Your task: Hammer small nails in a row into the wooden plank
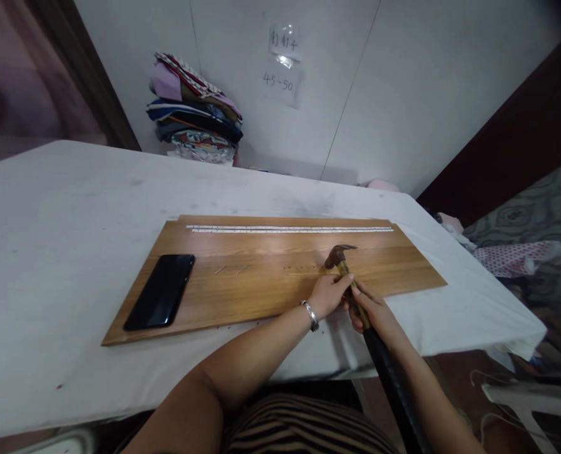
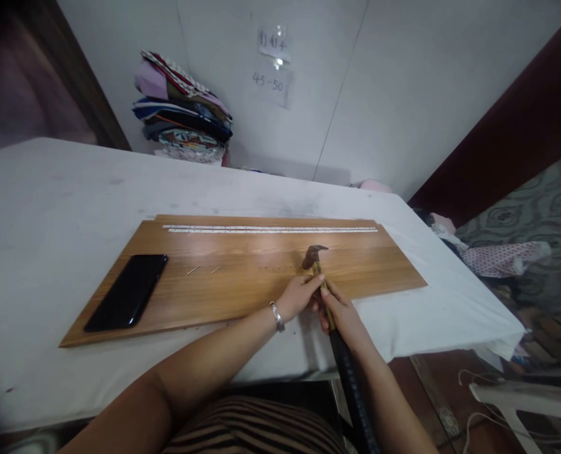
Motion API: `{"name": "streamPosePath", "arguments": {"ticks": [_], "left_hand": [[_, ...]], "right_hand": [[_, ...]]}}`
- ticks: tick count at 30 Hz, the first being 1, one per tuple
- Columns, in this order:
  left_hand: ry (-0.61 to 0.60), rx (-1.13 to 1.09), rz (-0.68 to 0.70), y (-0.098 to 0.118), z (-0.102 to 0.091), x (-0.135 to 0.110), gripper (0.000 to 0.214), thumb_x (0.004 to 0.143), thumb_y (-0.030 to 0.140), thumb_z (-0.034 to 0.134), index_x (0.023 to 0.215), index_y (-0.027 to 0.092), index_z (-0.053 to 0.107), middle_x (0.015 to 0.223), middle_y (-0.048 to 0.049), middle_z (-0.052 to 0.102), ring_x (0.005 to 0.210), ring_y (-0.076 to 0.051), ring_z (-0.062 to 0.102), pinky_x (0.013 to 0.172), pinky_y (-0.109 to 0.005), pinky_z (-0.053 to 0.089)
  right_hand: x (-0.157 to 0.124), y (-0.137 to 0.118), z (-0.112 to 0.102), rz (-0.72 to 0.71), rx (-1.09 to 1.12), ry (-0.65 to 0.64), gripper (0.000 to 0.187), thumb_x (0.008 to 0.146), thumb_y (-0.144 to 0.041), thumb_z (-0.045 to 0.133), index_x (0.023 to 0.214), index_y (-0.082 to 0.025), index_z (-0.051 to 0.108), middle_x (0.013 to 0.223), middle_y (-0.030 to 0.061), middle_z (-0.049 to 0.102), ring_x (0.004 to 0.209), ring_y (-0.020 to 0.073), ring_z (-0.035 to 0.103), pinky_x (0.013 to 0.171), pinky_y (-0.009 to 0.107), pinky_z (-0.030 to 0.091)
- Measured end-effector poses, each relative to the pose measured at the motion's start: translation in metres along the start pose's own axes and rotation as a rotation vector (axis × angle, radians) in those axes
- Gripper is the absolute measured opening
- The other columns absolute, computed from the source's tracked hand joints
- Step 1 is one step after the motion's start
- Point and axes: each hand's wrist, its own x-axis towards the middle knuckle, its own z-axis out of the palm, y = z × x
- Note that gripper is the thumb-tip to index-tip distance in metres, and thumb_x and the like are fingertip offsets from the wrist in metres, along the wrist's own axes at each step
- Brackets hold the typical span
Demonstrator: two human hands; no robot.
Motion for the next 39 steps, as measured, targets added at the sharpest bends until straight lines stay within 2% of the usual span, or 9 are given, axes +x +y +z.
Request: {"name": "streamPosePath", "arguments": {"ticks": [7, 27, 35, 39], "left_hand": [[0.0, 0.007, 0.009, -0.0011, -0.0003, 0.0002, 0.052, 0.092, 0.062, 0.05, 0.07, 0.016, 0.06, 0.052, 0.0004, 0.057, 0.044, -0.01, 0.051, 0.05, -0.023, 0.036], [-0.001, -0.025, -0.005, -0.0005, 0.0004, 0.001, 0.05, 0.092, 0.061, 0.052, 0.071, 0.016, 0.06, 0.051, 0.0007, 0.056, 0.043, -0.01, 0.051, 0.047, -0.022, 0.034], [-0.004, -0.006, -0.004, -0.0056, 0.0, 0.0043, 0.051, 0.091, 0.063, 0.052, 0.071, 0.017, 0.059, 0.052, 0.0002, 0.057, 0.043, -0.01, 0.051, 0.047, -0.022, 0.035], [0.013, 0.011, -0.017, -0.0027, -0.0004, 0.0021, 0.051, 0.091, 0.063, 0.052, 0.07, 0.017, 0.059, 0.052, 0.0002, 0.057, 0.044, -0.01, 0.052, 0.049, -0.022, 0.036]], "right_hand": [[0.0001, 0.001, 0.0001, -0.017, 0.007, -0.008, 0.068, 0.081, -0.059, 0.072, 0.137, -0.023, 0.057, 0.068, -0.0034, 0.064, 0.035, 0.0063, 0.043, 0.032, 0.018, 0.031], [-0.0005, -0.0014, 0.0002, -0.026, -0.005, 0.006, 0.067, 0.081, -0.059, 0.072, 0.135, -0.023, 0.059, 0.068, -0.0027, 0.065, 0.035, 0.0064, 0.043, 0.032, 0.019, 0.03], [0.0023, 0.0008, -0.0036, -0.008, -0.001, -0.036, 0.067, 0.081, -0.061, 0.072, 0.135, -0.023, 0.058, 0.069, -0.0027, 0.065, 0.035, 0.0069, 0.043, 0.032, 0.02, 0.033], [0.0029, 0.0028, -0.0037, -0.012, -0.002, -0.01, 0.066, 0.081, -0.059, 0.072, 0.135, -0.023, 0.058, 0.068, -0.0033, 0.064, 0.035, 0.0067, 0.043, 0.032, 0.02, 0.032]]}}
